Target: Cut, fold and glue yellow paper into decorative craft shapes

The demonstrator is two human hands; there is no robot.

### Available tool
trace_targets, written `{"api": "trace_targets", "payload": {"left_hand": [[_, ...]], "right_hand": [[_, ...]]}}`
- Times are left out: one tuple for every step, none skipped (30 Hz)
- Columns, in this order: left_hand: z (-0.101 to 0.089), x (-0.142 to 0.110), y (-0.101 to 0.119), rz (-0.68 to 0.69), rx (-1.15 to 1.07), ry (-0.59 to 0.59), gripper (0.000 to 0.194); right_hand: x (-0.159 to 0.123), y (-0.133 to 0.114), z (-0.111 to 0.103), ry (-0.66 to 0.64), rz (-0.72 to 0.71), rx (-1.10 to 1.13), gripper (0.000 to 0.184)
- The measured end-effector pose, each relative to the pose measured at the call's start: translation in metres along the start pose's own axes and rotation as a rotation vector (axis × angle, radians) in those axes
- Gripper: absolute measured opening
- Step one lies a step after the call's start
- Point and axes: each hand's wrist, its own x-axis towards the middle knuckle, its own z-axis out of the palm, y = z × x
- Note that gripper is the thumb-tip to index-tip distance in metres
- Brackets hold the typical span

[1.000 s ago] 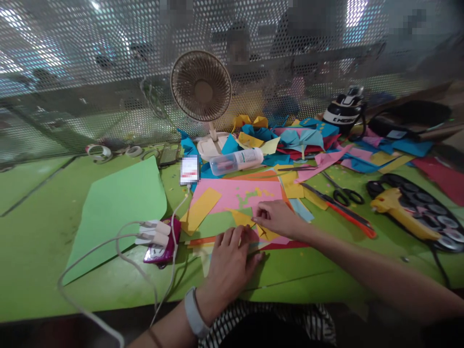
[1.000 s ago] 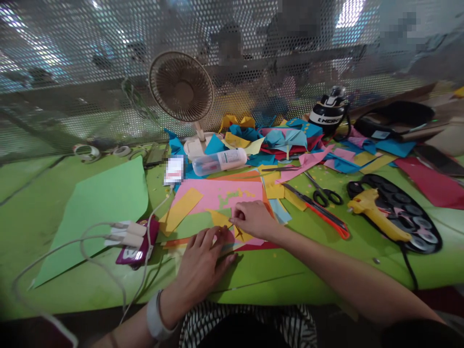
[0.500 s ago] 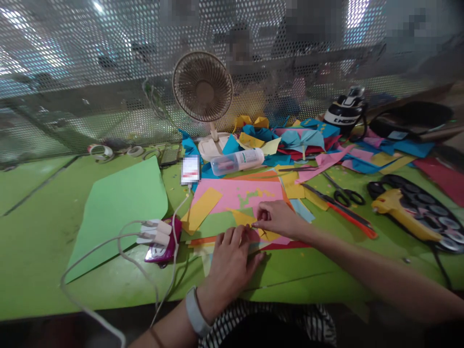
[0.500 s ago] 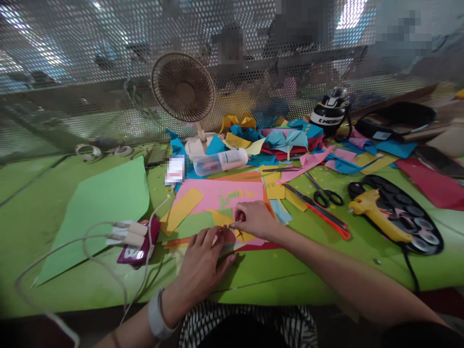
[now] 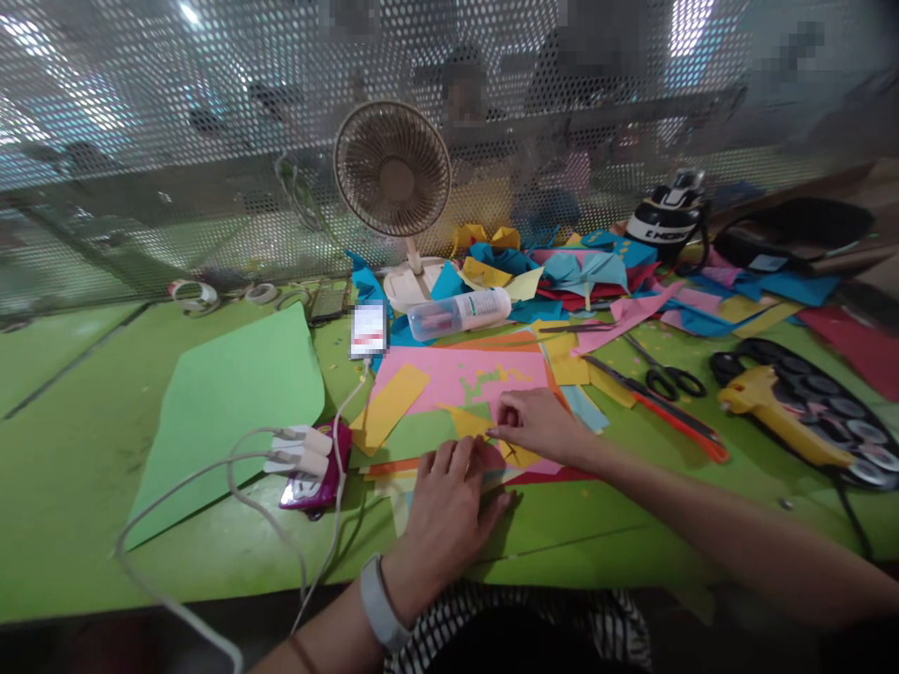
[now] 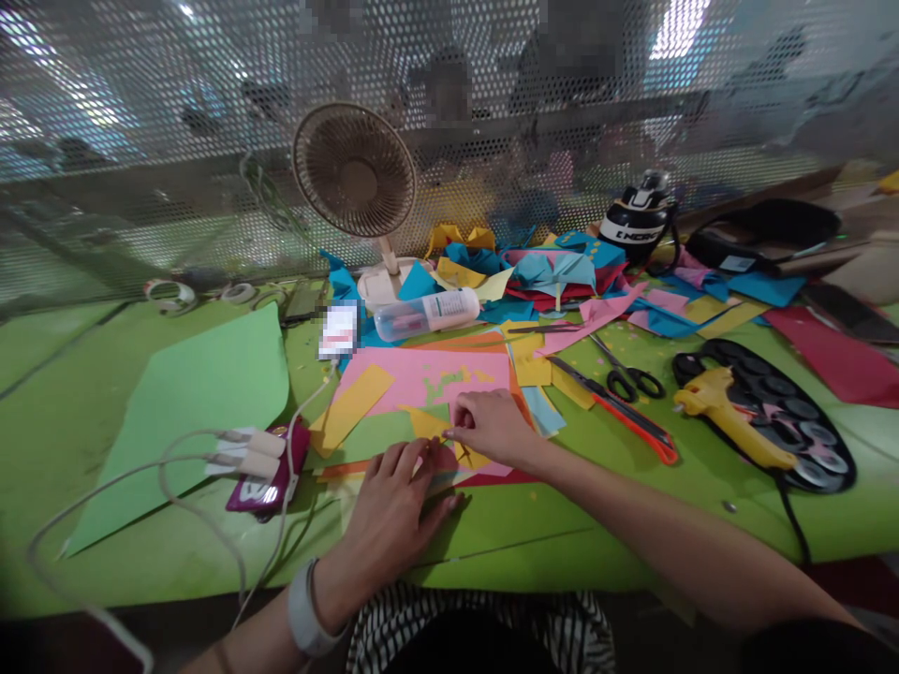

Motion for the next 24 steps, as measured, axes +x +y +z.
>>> {"api": "trace_targets", "payload": {"left_hand": [[0.0002,0.0002,-0.0001,0.002,0.002,0.0,0.043],[0.0002,0.0004,-0.0002,0.003,0.002,0.001,0.042],[0.0002,0.0006,-0.0002,0.005,0.002,0.0,0.042],[0.0001,0.0007,-0.0001,0.005,0.003,-0.002,0.043],[0.0,0.0009,0.0001,0.005,0.004,-0.003,0.043],[-0.0002,0.001,0.0003,0.004,0.006,-0.003,0.044],[-0.0003,0.0011,0.0005,0.005,0.008,-0.003,0.045],[-0.0004,0.0012,0.0007,0.006,0.01,-0.004,0.045],[-0.0004,0.0012,0.0008,0.007,0.013,-0.004,0.044],[-0.0004,0.0012,0.0009,0.009,0.016,-0.004,0.044],[-0.0003,0.0012,0.0009,0.01,0.018,-0.005,0.043],[-0.0002,0.0013,0.0009,0.011,0.021,-0.007,0.043],[-0.0001,0.0013,0.0009,0.01,0.024,-0.005,0.043],[0.0001,0.0013,0.0008,0.009,0.026,-0.002,0.044],[0.0003,0.0014,0.0008,0.008,0.028,0.0,0.046],[0.0004,0.0014,0.0007,0.008,0.029,0.002,0.047],[0.0004,0.0015,0.0007,0.009,0.029,0.003,0.047],[0.0004,0.0015,0.0007,0.01,0.027,0.003,0.048],[0.0003,0.0016,0.0007,0.01,0.025,0.002,0.048],[0.0,0.0017,0.0008,0.012,0.023,-0.001,0.048],[-0.0003,0.0017,0.0008,0.012,0.02,-0.005,0.047],[-0.0006,0.0018,0.0009,0.011,0.019,-0.01,0.047],[-0.001,0.0018,0.001,0.011,0.018,-0.014,0.047],[-0.0013,0.0018,0.0011,0.01,0.017,-0.016,0.047]], "right_hand": [[0.0001,-0.0002,-0.0001,0.001,0.001,0.002,0.019],[0.0001,-0.0003,-0.0003,-0.001,-0.001,0.007,0.019],[0.0002,-0.0002,-0.0006,-0.005,-0.003,0.015,0.019],[0.0003,0.0,-0.001,-0.01,-0.005,0.025,0.019],[0.0004,0.0003,-0.0016,-0.016,-0.004,0.035,0.018],[0.0005,0.0007,-0.0024,-0.021,-0.004,0.045,0.017],[0.0006,0.001,-0.0033,-0.028,-0.003,0.053,0.017],[0.0006,0.0011,-0.0043,-0.034,-0.002,0.058,0.017],[0.0006,0.0012,-0.0052,-0.041,-0.002,0.064,0.017],[0.0004,0.0011,-0.0059,-0.049,-0.003,0.069,0.017],[0.0002,0.0009,-0.0065,-0.056,-0.002,0.074,0.016],[0.0,0.0006,-0.0068,-0.06,0.0,0.077,0.016],[-0.0003,0.0002,-0.0068,-0.06,0.001,0.08,0.015],[-0.0005,0.0,-0.0066,-0.058,0.002,0.084,0.015],[-0.0007,-0.0001,-0.0063,-0.056,0.004,0.089,0.017],[-0.0008,-0.0001,-0.006,-0.054,0.007,0.097,0.018],[-0.0007,0.0001,-0.0057,-0.055,0.012,0.107,0.019],[-0.0006,0.0004,-0.0055,-0.059,0.017,0.117,0.02],[-0.0004,0.0007,-0.0054,-0.064,0.023,0.126,0.02],[-0.0002,0.001,-0.0054,-0.069,0.027,0.132,0.019],[0.0,0.0013,-0.0055,-0.074,0.031,0.137,0.019],[0.0002,0.0016,-0.0056,-0.078,0.033,0.14,0.018],[0.0004,0.0018,-0.0056,-0.082,0.034,0.143,0.017],[0.0006,0.0021,-0.0056,-0.086,0.035,0.146,0.016]]}}
